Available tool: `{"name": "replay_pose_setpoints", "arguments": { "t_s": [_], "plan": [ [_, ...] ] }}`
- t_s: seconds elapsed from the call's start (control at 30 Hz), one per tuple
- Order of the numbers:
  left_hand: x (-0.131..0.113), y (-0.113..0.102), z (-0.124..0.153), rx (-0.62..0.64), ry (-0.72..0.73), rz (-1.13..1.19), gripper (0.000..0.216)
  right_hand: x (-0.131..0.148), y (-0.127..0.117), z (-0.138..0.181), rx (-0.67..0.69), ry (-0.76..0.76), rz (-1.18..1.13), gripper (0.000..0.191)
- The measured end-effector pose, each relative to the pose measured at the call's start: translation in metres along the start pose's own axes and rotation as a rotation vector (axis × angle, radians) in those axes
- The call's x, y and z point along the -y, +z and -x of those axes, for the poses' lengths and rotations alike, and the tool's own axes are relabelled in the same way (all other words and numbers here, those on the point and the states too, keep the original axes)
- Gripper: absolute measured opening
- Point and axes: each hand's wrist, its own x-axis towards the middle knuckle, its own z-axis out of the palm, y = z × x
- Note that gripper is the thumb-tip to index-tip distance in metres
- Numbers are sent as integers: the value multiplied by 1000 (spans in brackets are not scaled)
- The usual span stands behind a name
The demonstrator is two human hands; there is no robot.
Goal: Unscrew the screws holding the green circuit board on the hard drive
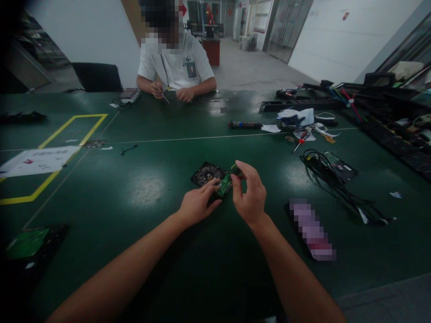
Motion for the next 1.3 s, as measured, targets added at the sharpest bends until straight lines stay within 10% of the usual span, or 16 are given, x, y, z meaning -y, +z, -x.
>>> {"name": "replay_pose_setpoints", "arguments": {
  "t_s": [1.3],
  "plan": [
    [-1,-2,0,-18,10,6,42,7,-5,-6,-45,-115,57,48]
  ]
}}
